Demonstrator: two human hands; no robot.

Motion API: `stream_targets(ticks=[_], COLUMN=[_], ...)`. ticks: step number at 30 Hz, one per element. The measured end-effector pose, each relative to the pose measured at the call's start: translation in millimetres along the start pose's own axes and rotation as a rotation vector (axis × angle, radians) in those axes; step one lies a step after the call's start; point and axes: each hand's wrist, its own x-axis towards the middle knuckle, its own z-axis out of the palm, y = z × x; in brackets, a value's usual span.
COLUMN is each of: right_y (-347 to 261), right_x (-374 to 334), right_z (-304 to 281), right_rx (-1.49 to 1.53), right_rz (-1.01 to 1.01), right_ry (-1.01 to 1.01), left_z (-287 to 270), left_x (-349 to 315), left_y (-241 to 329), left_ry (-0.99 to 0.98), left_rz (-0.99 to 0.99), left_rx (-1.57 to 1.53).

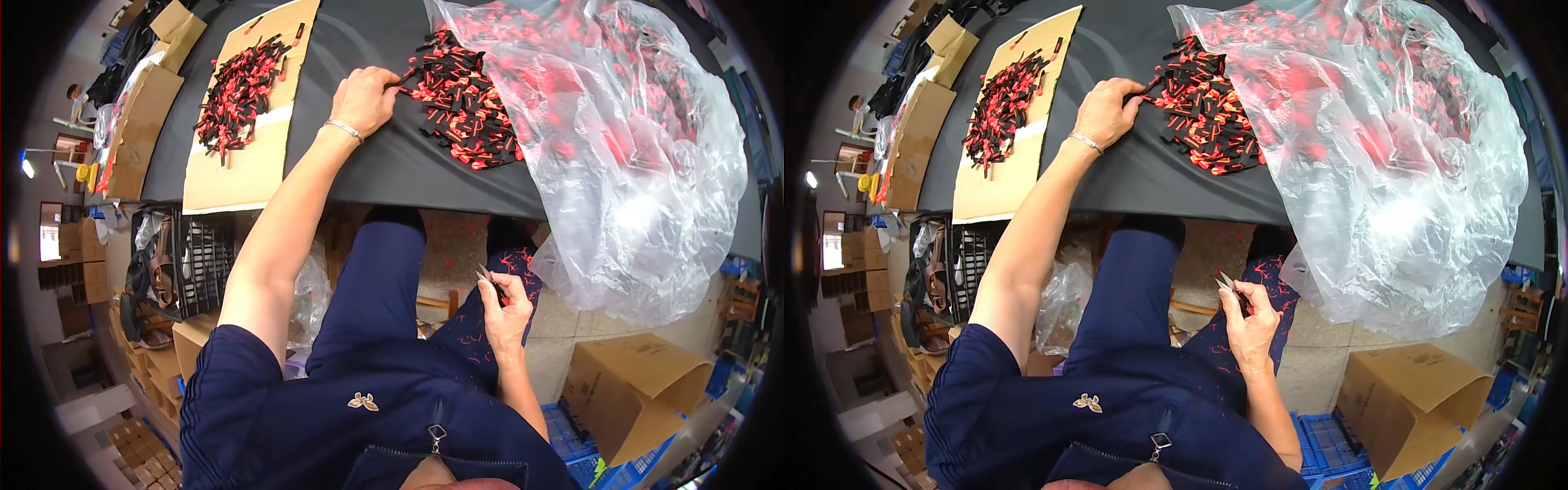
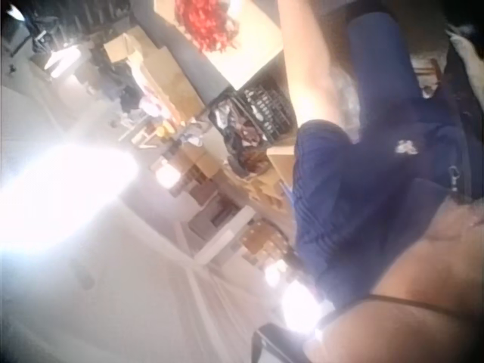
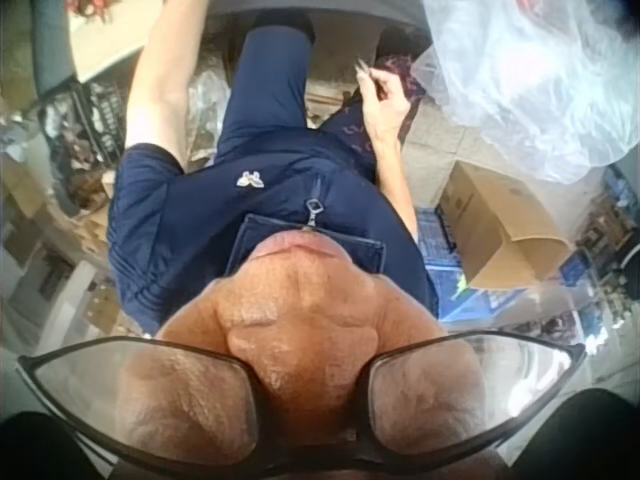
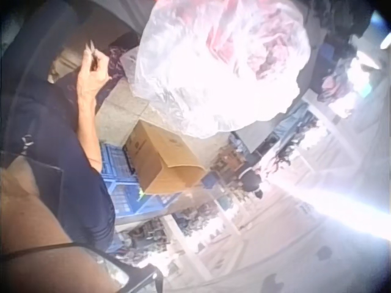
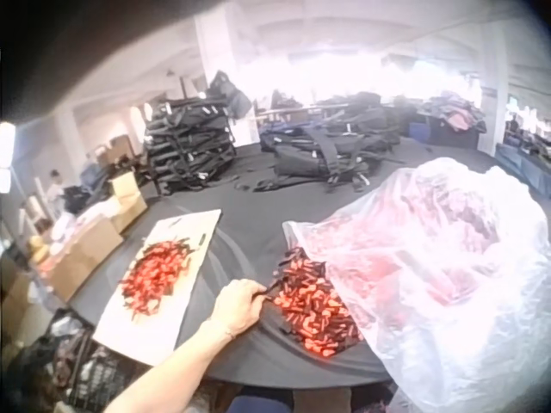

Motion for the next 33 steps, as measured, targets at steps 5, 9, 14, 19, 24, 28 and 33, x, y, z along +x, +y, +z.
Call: stream_targets(ticks=[5, 9, 14, 19, 24, 28, 33], right_y=[-5, -9, -13, -34, -62, -64, -68], right_x=[4, 3, -1, 5, 9, 5, -6], right_z=[0, 2, 3, 3, 8, 5, -11], right_rx=[-0.008, -0.004, 0.027, 0.142, 0.044, -0.119, -0.356], right_rz=[-0.026, -0.045, -0.055, -0.080, -0.322, -0.460, -0.644], right_ry=[-0.003, -0.004, 0.015, 0.069, 0.113, 0.184, 0.309], left_z=[-1, 1, -15, -30, -42, -44, -48], left_x=[-18, -26, -37, -88, -147, -175, -190], left_y=[-17, -18, 5, 48, 99, 127, 143], left_ry=[0.092, 0.178, 0.108, -0.294, -0.474, -0.545, -0.572], left_rz=[0.075, 0.144, -0.124, -0.575, -0.654, -0.680, -0.690], left_rx=[-0.001, 0.054, -0.210, -1.382, -1.696, -1.816, -1.848])
